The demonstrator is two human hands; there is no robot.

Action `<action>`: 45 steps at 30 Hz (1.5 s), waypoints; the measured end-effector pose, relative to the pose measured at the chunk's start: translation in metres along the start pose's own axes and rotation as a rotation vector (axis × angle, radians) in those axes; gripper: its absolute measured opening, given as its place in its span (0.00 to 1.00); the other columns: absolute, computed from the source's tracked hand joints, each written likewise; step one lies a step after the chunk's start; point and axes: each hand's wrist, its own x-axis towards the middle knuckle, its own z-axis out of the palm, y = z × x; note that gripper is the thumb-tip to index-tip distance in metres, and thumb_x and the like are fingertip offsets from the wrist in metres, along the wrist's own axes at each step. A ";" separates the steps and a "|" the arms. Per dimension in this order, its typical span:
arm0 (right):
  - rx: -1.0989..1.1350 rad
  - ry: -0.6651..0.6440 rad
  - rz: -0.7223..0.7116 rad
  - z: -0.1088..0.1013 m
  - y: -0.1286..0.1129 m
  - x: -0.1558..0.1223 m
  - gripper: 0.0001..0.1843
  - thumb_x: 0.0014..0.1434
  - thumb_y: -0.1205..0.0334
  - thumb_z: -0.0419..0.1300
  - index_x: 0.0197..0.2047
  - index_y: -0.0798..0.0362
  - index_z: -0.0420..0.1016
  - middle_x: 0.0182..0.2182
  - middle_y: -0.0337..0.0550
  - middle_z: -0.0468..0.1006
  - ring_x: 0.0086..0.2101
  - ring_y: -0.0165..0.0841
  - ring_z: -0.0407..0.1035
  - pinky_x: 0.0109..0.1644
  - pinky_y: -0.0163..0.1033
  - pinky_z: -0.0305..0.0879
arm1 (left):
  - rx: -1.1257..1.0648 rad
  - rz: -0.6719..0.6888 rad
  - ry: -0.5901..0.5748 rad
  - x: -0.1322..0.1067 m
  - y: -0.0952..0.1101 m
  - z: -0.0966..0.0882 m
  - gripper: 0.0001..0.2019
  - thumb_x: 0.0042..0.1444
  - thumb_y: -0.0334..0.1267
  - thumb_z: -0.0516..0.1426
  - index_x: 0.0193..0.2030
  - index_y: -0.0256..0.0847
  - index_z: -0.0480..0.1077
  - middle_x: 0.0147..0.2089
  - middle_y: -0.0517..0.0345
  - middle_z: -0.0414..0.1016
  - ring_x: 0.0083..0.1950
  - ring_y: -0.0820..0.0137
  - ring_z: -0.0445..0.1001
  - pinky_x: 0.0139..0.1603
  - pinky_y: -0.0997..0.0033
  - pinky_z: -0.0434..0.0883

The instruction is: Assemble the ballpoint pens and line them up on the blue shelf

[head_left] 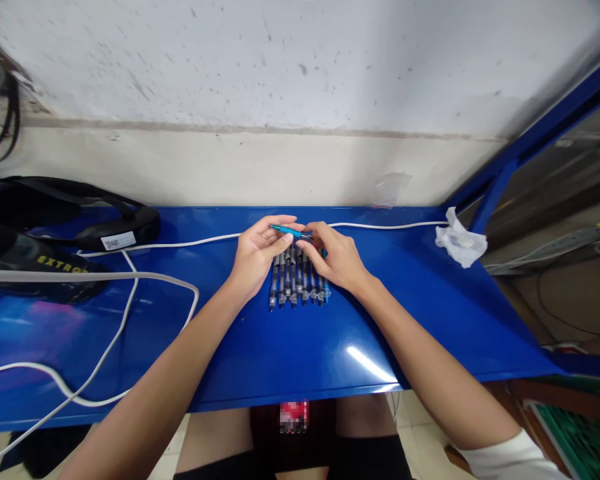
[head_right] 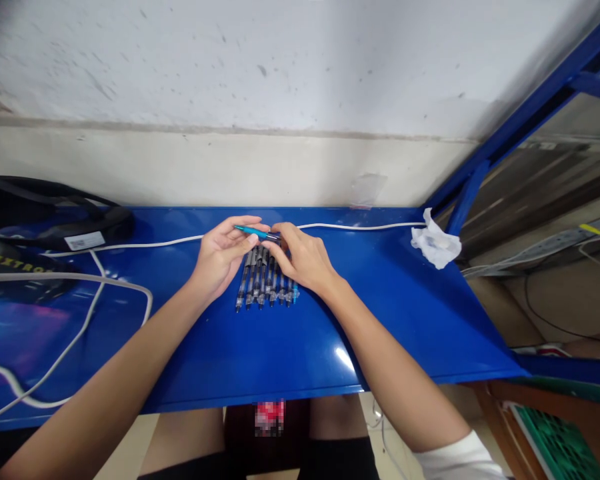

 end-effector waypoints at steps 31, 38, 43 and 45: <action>-0.010 -0.010 -0.034 -0.001 -0.001 0.000 0.16 0.84 0.50 0.49 0.56 0.48 0.75 0.45 0.45 0.83 0.40 0.36 0.76 0.40 0.39 0.64 | 0.022 0.034 0.017 -0.001 0.000 0.002 0.13 0.61 0.40 0.73 0.52 0.45 0.85 0.53 0.50 0.88 0.57 0.60 0.85 0.64 0.58 0.77; 0.002 0.013 0.002 0.000 -0.001 -0.001 0.15 0.81 0.46 0.54 0.54 0.47 0.74 0.41 0.43 0.83 0.37 0.36 0.76 0.38 0.38 0.63 | 0.025 0.018 0.046 0.000 0.001 0.003 0.14 0.60 0.42 0.74 0.50 0.44 0.85 0.51 0.49 0.89 0.55 0.59 0.86 0.63 0.57 0.78; 0.021 -0.003 -0.037 -0.002 -0.001 0.001 0.15 0.83 0.50 0.51 0.53 0.46 0.76 0.43 0.44 0.83 0.39 0.36 0.76 0.41 0.39 0.65 | 0.018 0.020 0.043 0.000 0.000 0.002 0.13 0.60 0.43 0.74 0.49 0.44 0.85 0.50 0.50 0.89 0.54 0.60 0.86 0.64 0.57 0.78; 0.047 -0.011 -0.021 -0.002 -0.002 0.002 0.15 0.83 0.50 0.51 0.53 0.46 0.76 0.42 0.43 0.83 0.38 0.36 0.76 0.42 0.39 0.66 | 0.021 0.026 0.034 0.001 -0.001 0.002 0.12 0.61 0.43 0.74 0.50 0.45 0.84 0.51 0.50 0.89 0.54 0.60 0.86 0.64 0.57 0.78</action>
